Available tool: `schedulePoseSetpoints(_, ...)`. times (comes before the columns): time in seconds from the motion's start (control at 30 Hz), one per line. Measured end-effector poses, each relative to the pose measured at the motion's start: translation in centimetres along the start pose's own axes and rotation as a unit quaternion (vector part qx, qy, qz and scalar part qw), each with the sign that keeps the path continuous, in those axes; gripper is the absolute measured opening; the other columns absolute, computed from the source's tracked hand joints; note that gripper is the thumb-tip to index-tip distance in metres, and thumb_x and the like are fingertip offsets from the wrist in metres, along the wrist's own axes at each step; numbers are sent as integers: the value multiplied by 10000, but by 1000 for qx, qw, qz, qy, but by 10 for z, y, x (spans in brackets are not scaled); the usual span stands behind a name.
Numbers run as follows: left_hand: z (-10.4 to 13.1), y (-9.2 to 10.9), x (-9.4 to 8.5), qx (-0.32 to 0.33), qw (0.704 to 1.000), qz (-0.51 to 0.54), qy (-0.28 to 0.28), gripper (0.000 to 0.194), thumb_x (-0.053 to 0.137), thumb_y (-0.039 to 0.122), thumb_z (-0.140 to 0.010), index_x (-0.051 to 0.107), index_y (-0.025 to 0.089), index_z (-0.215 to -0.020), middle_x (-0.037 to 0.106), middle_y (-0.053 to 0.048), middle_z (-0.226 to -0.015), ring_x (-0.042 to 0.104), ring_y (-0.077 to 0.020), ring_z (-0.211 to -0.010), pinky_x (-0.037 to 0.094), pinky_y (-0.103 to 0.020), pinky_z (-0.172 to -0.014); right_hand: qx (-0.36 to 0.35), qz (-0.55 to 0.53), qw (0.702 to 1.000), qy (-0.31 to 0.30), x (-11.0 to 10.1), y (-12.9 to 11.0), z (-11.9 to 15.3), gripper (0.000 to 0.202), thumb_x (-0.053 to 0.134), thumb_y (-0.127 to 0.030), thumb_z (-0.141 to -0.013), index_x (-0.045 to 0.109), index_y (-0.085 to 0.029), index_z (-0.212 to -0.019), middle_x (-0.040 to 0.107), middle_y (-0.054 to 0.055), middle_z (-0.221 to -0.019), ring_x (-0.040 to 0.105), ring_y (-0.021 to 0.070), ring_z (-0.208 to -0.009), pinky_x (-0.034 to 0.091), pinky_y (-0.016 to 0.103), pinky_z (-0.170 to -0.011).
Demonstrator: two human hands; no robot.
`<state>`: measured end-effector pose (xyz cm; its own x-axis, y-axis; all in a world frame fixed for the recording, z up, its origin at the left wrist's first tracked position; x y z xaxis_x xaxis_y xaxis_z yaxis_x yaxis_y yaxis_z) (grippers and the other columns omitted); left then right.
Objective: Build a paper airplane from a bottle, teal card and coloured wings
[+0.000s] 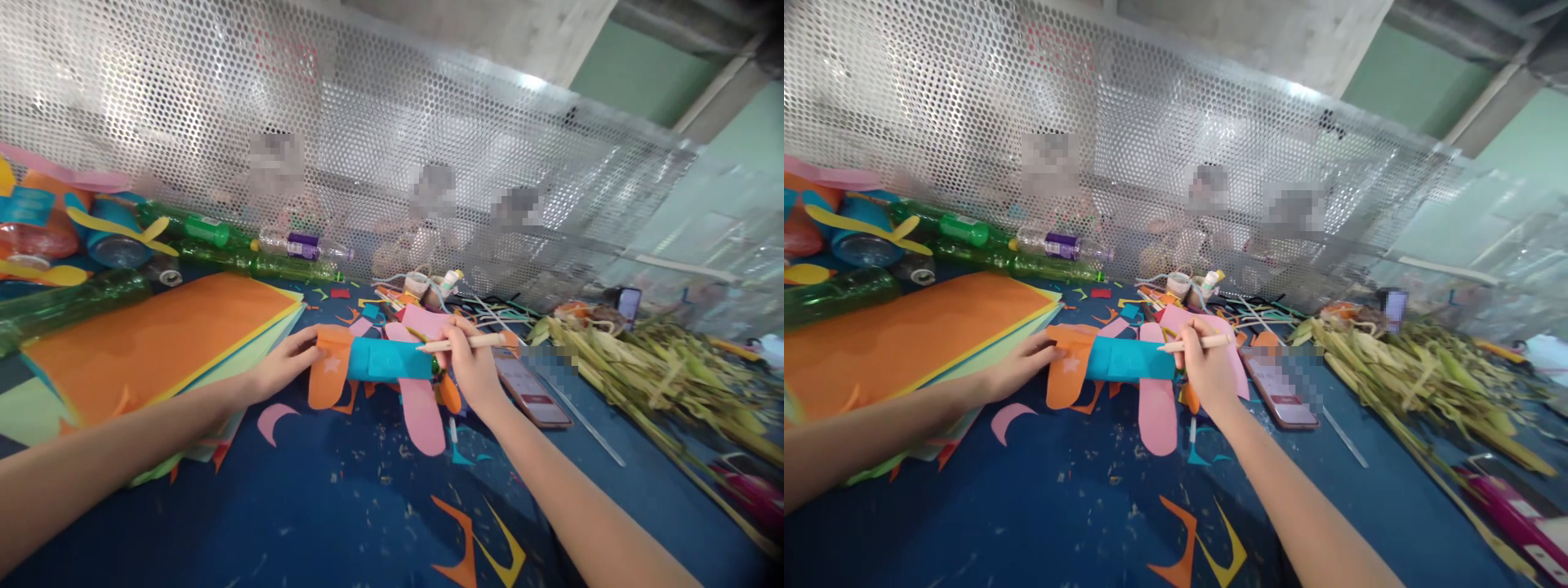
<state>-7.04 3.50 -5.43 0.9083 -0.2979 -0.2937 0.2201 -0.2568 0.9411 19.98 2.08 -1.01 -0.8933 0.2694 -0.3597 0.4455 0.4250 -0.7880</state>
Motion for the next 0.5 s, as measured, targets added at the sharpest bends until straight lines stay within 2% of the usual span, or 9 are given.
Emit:
schedulePoseSetpoints(0.07, -2, -4, -2, 1, 1000, 13, 14, 421, 471, 390, -829, 534, 227, -1212, 570, -24, -1289, 505, -279, -1187, 436, -355, -982, -2, 19, 1000, -18, -1, 3, -1, 293, 428, -295, -847, 401, -232, -562, 436, -57, -403, 445, 123, -410, 373, 236, -460)
schedulePoseSetpoints(0.27, -5, -16, -4, 19, 999, 33, 4, 445, 491, 414, -839, 512, 220, -1239, 554, -30, -1303, 489, -269, -1206, 421, -345, -1005, 6, 40, 998, -53, 2, -3, 4, 298, 482, -317, -836, 376, -227, -573, 446, -67, -404, 455, 113, -408, 367, 222, -457)
schedulePoseSetpoints(0.5, -5, -12, -4, 34, 999, -6, -2, 457, 459, 440, -848, 503, 221, -1246, 538, -40, -1322, 465, -284, -1232, 405, -390, -1029, -2, 40, 998, -56, 8, -4, 6, 298, 470, -304, -849, 353, -234, -584, 442, -68, -397, 453, 110, -383, 361, 218, -430)
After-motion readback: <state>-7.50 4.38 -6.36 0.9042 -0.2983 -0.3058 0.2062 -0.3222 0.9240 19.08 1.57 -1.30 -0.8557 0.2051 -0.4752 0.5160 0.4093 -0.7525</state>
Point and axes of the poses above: each hand's wrist, its own z-axis away from the middle knuckle, its own x-axis out of the palm, y = z × x, the point moved 1 cm from there along -z, towards the middle knuckle
